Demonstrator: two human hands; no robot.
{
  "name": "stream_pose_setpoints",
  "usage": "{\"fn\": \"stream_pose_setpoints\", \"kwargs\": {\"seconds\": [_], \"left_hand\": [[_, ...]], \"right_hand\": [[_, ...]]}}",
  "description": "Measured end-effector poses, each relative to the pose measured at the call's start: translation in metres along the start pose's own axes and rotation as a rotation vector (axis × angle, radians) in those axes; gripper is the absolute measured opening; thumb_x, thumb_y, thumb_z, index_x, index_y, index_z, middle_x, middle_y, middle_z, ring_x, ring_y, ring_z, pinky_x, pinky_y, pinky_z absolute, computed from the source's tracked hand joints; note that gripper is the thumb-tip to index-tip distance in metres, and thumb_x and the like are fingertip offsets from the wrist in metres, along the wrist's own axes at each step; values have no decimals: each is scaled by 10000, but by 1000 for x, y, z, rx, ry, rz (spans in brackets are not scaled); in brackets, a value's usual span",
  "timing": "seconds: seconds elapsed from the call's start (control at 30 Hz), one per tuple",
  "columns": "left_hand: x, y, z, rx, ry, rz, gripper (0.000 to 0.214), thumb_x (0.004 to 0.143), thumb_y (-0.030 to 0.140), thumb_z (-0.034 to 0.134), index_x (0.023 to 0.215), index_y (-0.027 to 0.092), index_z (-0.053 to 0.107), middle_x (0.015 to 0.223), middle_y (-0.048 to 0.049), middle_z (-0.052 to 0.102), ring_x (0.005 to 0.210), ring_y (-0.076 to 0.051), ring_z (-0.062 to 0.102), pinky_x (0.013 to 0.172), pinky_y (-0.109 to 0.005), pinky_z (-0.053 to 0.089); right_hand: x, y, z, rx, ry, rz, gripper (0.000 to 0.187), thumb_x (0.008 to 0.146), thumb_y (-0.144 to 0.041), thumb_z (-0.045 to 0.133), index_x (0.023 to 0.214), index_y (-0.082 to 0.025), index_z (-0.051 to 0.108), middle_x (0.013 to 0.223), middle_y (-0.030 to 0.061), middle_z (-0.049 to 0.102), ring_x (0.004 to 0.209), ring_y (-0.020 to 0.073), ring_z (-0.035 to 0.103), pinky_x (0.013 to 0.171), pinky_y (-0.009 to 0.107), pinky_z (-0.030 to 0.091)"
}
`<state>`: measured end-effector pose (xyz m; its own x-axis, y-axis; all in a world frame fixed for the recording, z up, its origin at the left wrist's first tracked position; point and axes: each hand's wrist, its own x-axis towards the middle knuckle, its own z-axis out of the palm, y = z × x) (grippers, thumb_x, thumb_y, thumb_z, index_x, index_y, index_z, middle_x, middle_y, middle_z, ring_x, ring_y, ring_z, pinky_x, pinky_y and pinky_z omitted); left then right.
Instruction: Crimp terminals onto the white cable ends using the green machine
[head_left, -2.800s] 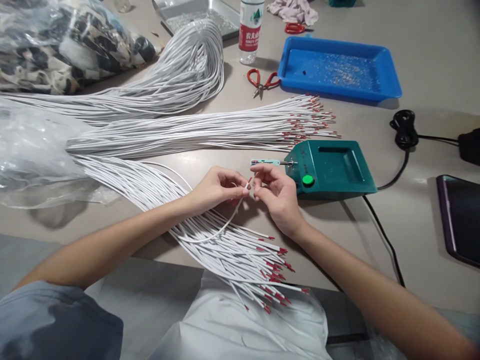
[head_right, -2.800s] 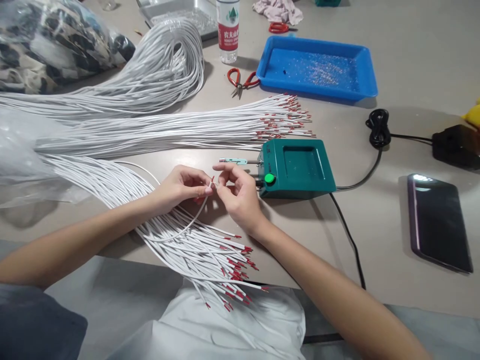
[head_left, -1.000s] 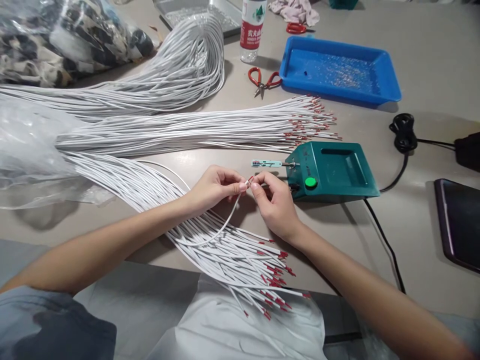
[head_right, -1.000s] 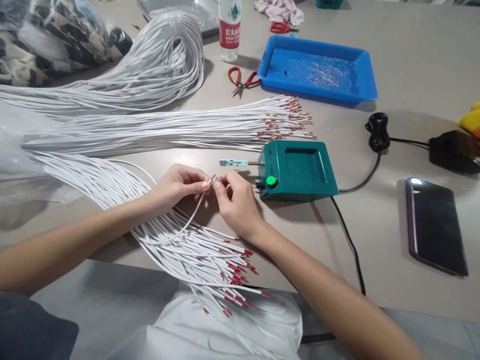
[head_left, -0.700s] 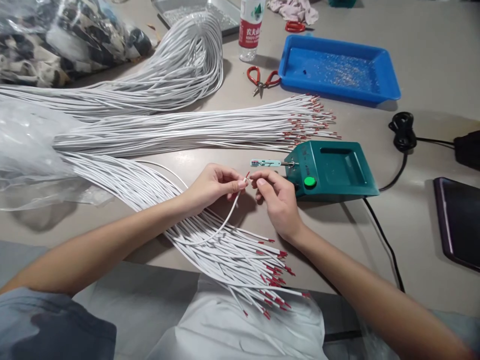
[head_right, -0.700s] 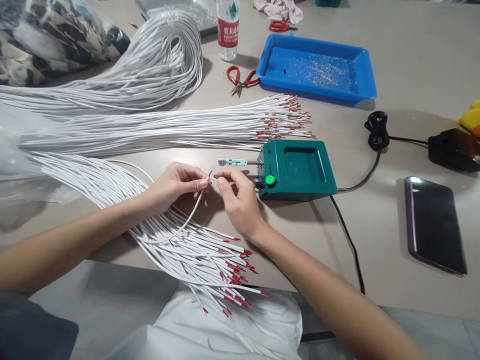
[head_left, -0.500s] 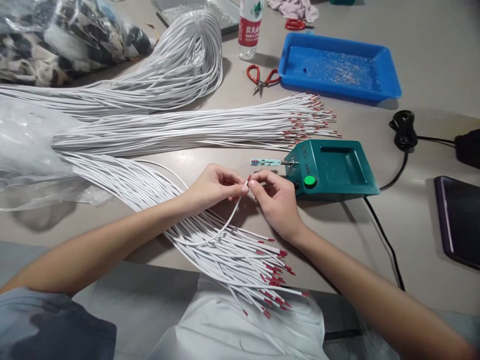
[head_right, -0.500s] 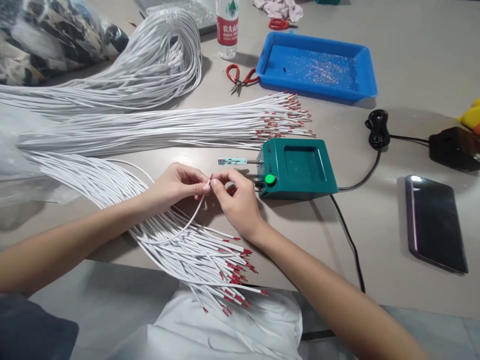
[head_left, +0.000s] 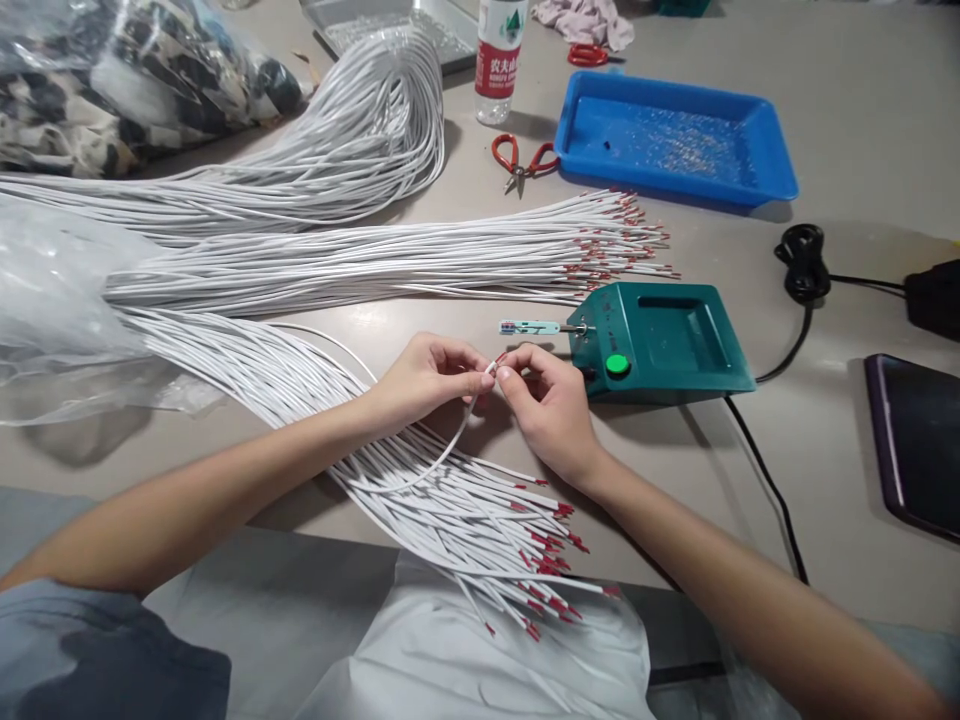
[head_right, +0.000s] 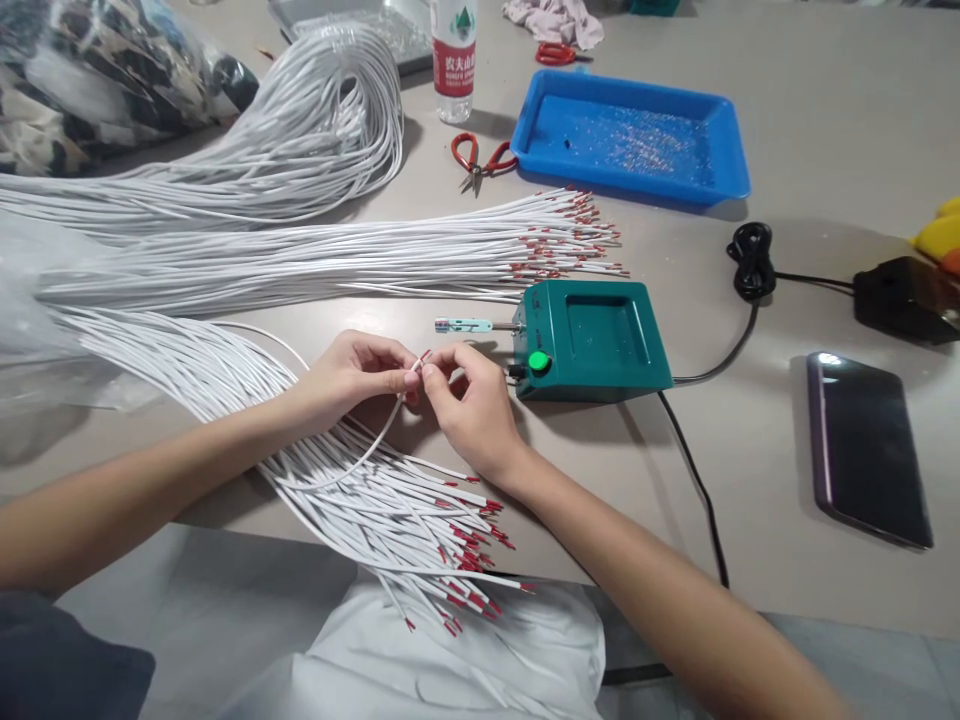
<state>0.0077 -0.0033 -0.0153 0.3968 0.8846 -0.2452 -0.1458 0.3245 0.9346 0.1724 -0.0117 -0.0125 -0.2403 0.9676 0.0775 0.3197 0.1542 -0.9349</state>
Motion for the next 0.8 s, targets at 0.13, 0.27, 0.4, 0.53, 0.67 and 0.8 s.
{"fn": "stream_pose_setpoints", "kwargs": {"seconds": [0.13, 0.27, 0.4, 0.53, 0.67, 0.8], "left_hand": [[3, -1, -4, -130, 22, -20, 194, 687, 270, 735, 734, 104, 646, 598, -7, 615, 523, -93, 569, 510, -188, 451], [4, -2, -6, -195, 36, -55, 183, 683, 271, 736, 714, 114, 647, 520, 15, 563, 461, -72, 501, 471, -183, 430], [3, -4, -5, -119, 23, -37, 228, 652, 287, 769, 749, 100, 683, 535, -2, 593, 471, -81, 521, 479, -192, 419], [3, -4, -6, -102, 25, -56, 266, 642, 264, 781, 827, 99, 684, 594, -9, 622, 476, -77, 541, 479, -185, 406], [4, -4, -7, -115, 19, -82, 257, 631, 268, 788, 782, 102, 662, 598, -7, 621, 463, -78, 540, 465, -185, 396], [5, -7, -10, -104, -28, -68, 211, 657, 264, 770, 719, 94, 663, 606, -19, 623, 472, -75, 545, 479, -185, 396]], "right_hand": [[-1, 1, 0, -91, 14, -29, 138, 843, -225, 525, 719, -166, 539, 686, -7, 564, 568, 84, 505, 518, 205, 422], [-1, 2, -2, -144, 96, -103, 53, 836, -206, 539, 865, -182, 576, 794, 15, 573, 688, 113, 550, 536, 204, 460], [1, 7, -3, -125, 102, -152, 251, 844, -210, 548, 1094, -220, 550, 887, 29, 562, 818, 140, 575, 646, 241, 533], [4, 9, -5, -140, 81, -195, 269, 846, -204, 557, 1114, -227, 552, 888, 29, 540, 833, 140, 569, 675, 248, 547], [5, 10, -6, -174, 53, -243, 275, 853, -223, 563, 1127, -227, 553, 887, 32, 530, 810, 142, 559, 662, 257, 545], [6, 10, -7, -232, 47, -280, 245, 867, -255, 549, 1110, -231, 568, 883, 41, 547, 810, 158, 561, 648, 276, 533]]}}
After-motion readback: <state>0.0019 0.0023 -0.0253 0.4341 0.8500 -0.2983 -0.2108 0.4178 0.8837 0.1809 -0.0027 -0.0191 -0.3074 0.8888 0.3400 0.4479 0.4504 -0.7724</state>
